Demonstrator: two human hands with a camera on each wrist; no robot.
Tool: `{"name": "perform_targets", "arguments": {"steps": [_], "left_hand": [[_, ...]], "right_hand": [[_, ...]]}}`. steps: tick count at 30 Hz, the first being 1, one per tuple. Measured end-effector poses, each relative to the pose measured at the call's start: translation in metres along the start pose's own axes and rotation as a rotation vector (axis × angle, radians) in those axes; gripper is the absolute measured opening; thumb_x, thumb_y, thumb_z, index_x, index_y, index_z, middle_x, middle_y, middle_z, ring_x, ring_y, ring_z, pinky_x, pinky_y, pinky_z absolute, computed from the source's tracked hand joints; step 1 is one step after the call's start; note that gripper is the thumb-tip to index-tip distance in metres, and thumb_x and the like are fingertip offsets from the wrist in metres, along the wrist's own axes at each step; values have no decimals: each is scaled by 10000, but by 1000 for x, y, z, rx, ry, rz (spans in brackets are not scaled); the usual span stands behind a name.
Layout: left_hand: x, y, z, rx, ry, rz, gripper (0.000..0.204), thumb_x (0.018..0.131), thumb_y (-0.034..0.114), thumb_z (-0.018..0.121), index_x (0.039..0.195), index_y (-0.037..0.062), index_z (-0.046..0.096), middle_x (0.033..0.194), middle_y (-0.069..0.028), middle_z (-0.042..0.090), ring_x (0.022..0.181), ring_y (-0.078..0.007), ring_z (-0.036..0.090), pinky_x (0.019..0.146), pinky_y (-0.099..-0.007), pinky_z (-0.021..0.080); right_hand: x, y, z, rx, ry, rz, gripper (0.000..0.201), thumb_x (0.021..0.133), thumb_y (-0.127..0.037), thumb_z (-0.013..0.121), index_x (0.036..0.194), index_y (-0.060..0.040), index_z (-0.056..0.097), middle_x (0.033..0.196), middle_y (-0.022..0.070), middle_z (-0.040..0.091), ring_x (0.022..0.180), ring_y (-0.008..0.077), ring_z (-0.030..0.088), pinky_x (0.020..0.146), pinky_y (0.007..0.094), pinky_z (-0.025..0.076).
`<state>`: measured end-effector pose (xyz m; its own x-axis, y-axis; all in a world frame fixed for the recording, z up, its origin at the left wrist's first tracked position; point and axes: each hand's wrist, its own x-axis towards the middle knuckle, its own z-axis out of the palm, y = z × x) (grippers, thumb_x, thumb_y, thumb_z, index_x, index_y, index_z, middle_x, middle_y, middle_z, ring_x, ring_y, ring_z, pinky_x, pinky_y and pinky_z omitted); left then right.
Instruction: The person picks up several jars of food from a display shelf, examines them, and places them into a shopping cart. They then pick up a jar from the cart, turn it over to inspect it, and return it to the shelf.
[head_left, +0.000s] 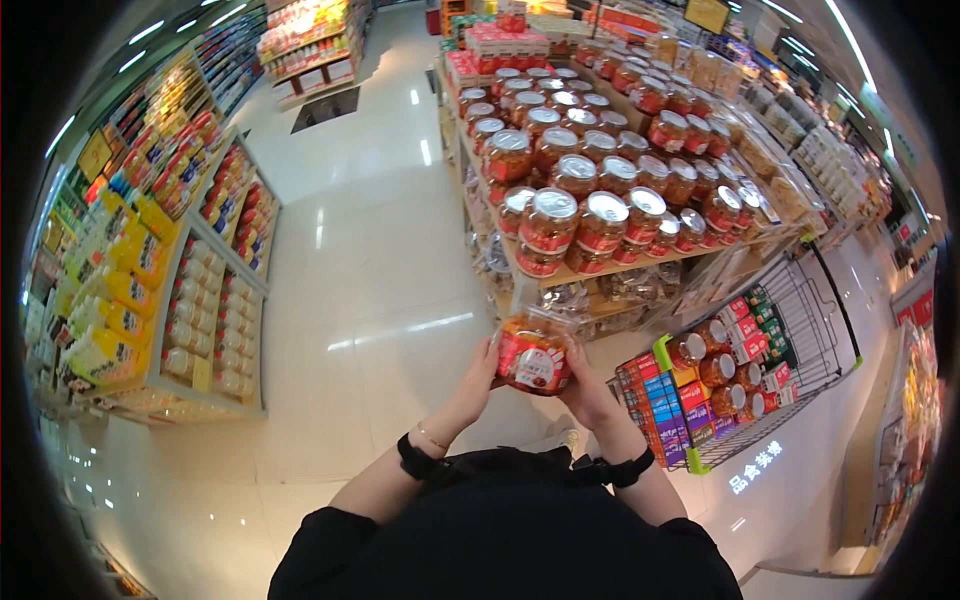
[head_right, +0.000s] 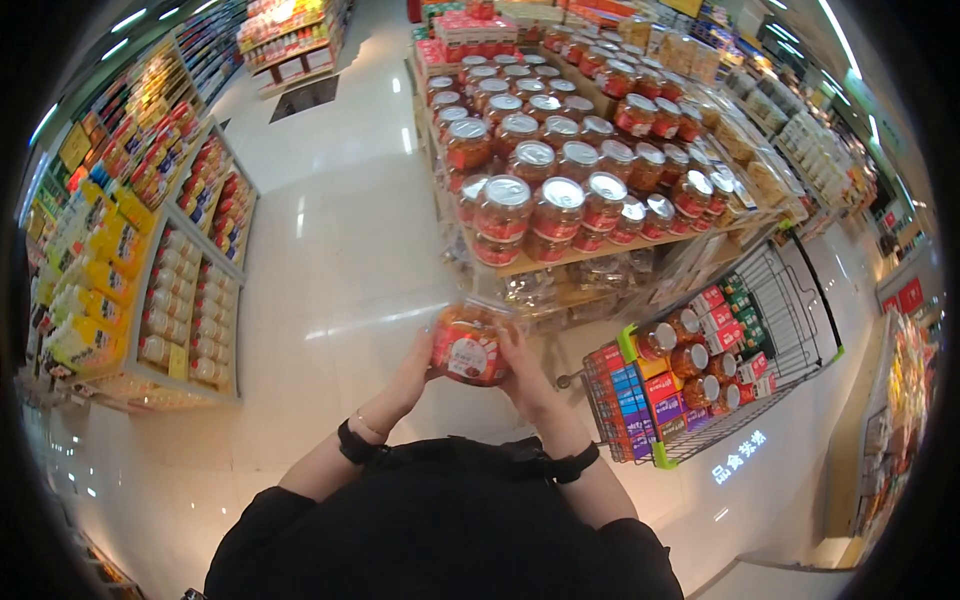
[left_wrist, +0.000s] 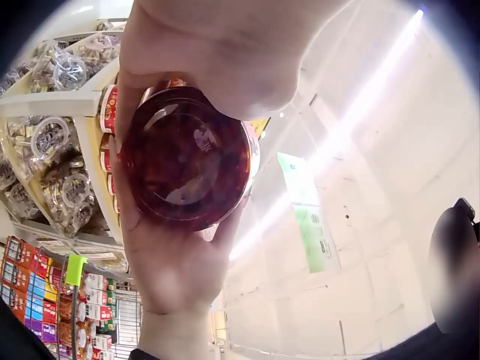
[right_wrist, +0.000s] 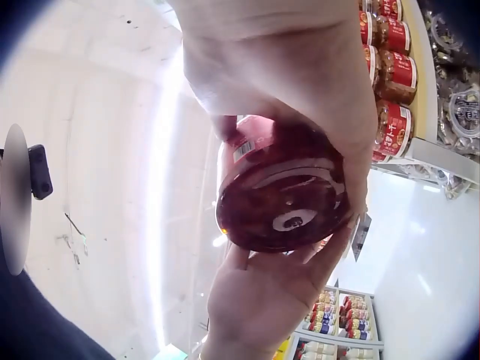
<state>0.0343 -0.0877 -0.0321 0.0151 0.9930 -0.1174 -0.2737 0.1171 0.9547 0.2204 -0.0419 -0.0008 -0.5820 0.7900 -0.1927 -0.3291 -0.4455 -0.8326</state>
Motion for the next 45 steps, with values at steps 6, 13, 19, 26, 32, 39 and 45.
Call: {"name": "perform_targets", "arguments": {"steps": [6, 13, 19, 26, 32, 39, 45], "left_hand": [[-10, 2, -6, -25, -93, -45, 429, 960, 251, 567, 1307, 72, 391, 1205, -91, 469, 1126, -201, 547, 914, -343, 508], [-5, -1, -1, -183, -215, -142, 664, 877, 163, 651, 1433, 37, 313, 1337, -115, 498, 1159, -201, 551, 935, -352, 494], [7, -16, 16, -159, -359, -53, 808, 775, 321, 738, 1411, 34, 330, 1306, -101, 528, 1174, -212, 545, 954, -363, 486], [46, -33, 48, -61, -343, -125, 752, 848, 348, 688, 1419, 21, 324, 1299, -79, 523, 1163, -174, 520, 962, -318, 443], [78, -48, 91, 132, -276, -92, 627, 986, 473, 353, 1430, 32, 306, 1331, -84, 498, 1185, -165, 500, 971, -320, 431], [125, -55, 144, 319, -244, -64, 790, 941, 656, 161, 1436, 59, 309, 1333, -64, 506, 1174, -167, 518, 960, -313, 426], [144, -48, 185, 256, -207, -185, 828, 926, 676, 92, 1423, 62, 340, 1297, -86, 543, 1156, -190, 547, 932, -326, 464]], "right_hand": [[-12, -5, 7, -55, 251, 25, 618, 977, -438, 471, 1485, -151, 267, 1401, 41, 420, 1267, 177, 447, 1016, 362, 408], [-21, -3, -2, -255, 205, -59, 704, 992, -437, 451, 1513, -109, 111, 1402, 108, 380, 1251, 162, 436, 1037, 307, 357], [-27, -6, -30, -394, 102, -231, 773, 955, -314, 573, 1501, -58, 89, 1391, 154, 380, 1273, 203, 416, 1054, 327, 356], [-31, -39, -72, -474, 92, -251, 977, 799, -364, 764, 1445, 30, 146, 1362, 188, 399, 1254, 249, 437, 1035, 373, 392], [-24, -72, -125, -508, 108, -221, 662, 993, -349, 491, 1463, -31, 152, 1379, 144, 400, 1225, 214, 456, 1039, 330, 365], [-18, -98, -192, -504, 138, -278, 550, 1039, -382, 317, 1442, -12, 262, 1406, 150, 388, 1302, 209, 380, 1082, 304, 294], [-9, -113, -237, -571, 229, -209, 541, 1041, -375, 304, 1426, 5, 337, 1394, 148, 453, 1300, 209, 412, 1091, 304, 291]]}}
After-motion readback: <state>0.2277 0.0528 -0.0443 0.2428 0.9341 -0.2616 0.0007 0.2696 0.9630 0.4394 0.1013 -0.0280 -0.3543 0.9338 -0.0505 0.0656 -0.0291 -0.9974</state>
